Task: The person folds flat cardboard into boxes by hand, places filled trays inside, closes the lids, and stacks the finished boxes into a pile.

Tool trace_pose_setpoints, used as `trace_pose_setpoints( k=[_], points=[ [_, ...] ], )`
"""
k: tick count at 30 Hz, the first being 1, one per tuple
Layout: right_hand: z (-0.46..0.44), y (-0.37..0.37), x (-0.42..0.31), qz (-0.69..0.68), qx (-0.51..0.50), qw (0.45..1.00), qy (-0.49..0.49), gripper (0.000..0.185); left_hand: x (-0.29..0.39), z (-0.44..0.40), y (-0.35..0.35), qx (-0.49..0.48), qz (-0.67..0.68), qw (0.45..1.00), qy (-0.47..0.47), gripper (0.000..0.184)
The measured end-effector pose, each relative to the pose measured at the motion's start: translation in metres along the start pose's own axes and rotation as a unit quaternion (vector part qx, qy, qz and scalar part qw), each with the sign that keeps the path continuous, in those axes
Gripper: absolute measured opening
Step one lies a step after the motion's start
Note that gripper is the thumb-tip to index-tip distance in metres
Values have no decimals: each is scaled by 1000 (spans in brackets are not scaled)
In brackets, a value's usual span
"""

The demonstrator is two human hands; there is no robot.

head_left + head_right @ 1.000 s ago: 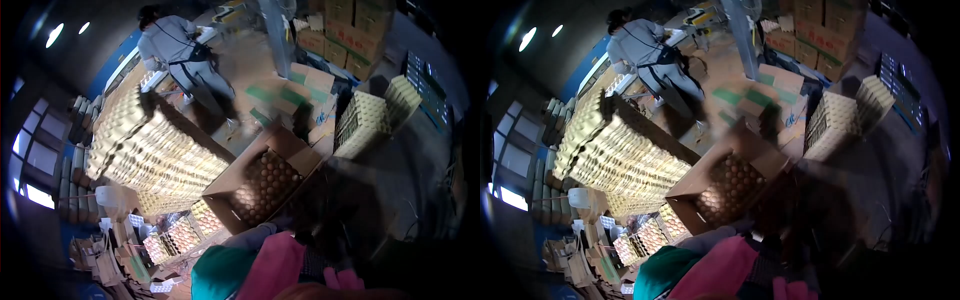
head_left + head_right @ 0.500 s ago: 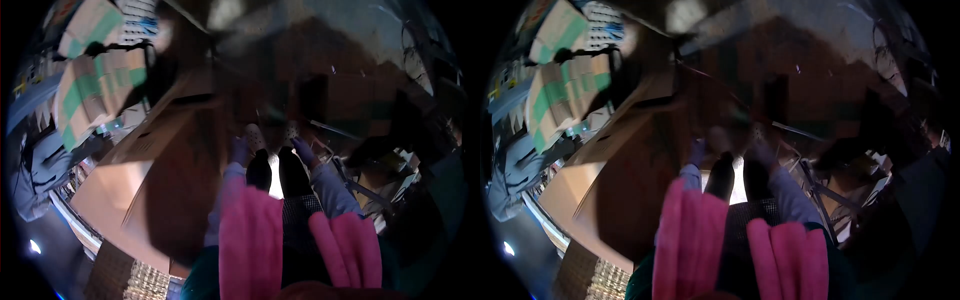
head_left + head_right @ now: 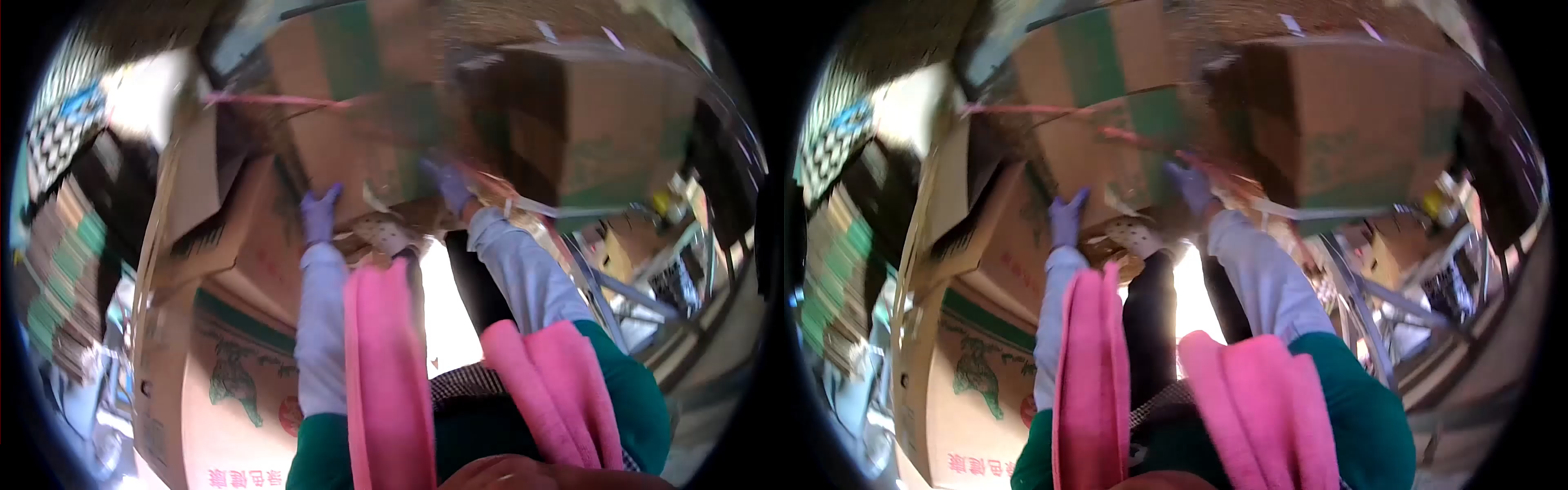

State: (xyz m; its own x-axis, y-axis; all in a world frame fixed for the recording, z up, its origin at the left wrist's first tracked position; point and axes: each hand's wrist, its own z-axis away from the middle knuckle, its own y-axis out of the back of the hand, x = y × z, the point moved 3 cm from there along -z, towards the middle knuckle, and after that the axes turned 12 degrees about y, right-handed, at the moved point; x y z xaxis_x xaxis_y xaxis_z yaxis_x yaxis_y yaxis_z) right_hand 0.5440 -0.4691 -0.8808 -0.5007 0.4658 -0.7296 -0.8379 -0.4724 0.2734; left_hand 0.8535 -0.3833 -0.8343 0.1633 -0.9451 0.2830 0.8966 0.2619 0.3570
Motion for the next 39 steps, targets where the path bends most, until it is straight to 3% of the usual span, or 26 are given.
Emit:
trace_pose_setpoints(
  k=[1,3,4,5,6,7,9,11,13,15,17,19,20,21,22,23,25,26,28,29,33,34,35,37,38,39],
  points=[
    [17,10,-20,59,-5,998,27,66,8,13,9,-49,-1,999,19,47],
    [65,27,-54,141,43,989,-3,57,36,66,22,-93,135,985,60,50],
    [102,37,-84,23,51,998,-12,50,68,110,35,-57,110,991,51,48],
    [131,66,-105,65,-108,983,-131,68,89,148,45,-16,85,995,41,47],
    [169,87,-108,-59,23,979,-196,61,87,175,57,67,-10,998,-9,44],
    [205,105,-102,-184,151,938,-252,54,85,202,69,161,-107,980,-44,41],
    [237,166,-118,-239,269,922,-146,33,76,253,84,190,-106,973,-70,41],
    [242,210,-113,-91,405,904,-103,39,67,300,96,152,-34,985,-71,41],
    [197,234,-221,7,380,923,-67,76,69,337,110,126,15,989,-76,41],
    [145,251,-229,102,392,914,-13,98,78,368,122,112,49,989,-83,41],
    [112,254,-175,187,411,876,-169,99,91,392,133,102,69,987,-100,42],
    [121,258,-158,204,461,857,-112,91,108,408,144,91,86,984,-125,42],
    [136,254,-156,-55,489,870,-13,75,119,413,148,80,91,983,-137,42],
    [150,254,-142,-208,500,841,-23,61,131,417,151,67,98,981,-152,42],
    [163,259,-133,-195,502,842,-29,52,148,417,153,47,104,979,-170,42],
    [188,262,-122,-150,518,837,-98,49,165,411,153,14,108,977,-184,42],
    [224,270,-76,-265,513,816,-33,54,205,390,140,-82,101,972,-198,42],
    [231,273,-87,-228,513,828,-20,54,225,373,127,-139,90,968,-190,43],
    [235,277,-95,-189,495,848,-15,51,269,344,81,-250,47,957,-136,44],
    [230,280,-92,-191,477,858,-21,50,303,336,49,-315,38,947,-57,48],
    [204,282,-92,-134,442,886,-27,44,369,316,-84,-511,-41,858,-27,47],
    [206,274,-78,-365,506,781,-10,42,373,305,-114,-522,-76,848,-39,50],
    [223,275,-70,-389,548,739,-40,23,371,291,-140,-532,-109,838,-49,53],
    [270,269,48,-427,481,765,18,30,369,255,-184,-374,-342,809,-297,71],
    [279,271,29,-402,490,765,-116,32,370,246,-200,-269,-440,753,-409,80],
    [284,275,-3,-369,491,750,-247,36,377,246,-209,-166,-452,737,-474,89]
  ],
)
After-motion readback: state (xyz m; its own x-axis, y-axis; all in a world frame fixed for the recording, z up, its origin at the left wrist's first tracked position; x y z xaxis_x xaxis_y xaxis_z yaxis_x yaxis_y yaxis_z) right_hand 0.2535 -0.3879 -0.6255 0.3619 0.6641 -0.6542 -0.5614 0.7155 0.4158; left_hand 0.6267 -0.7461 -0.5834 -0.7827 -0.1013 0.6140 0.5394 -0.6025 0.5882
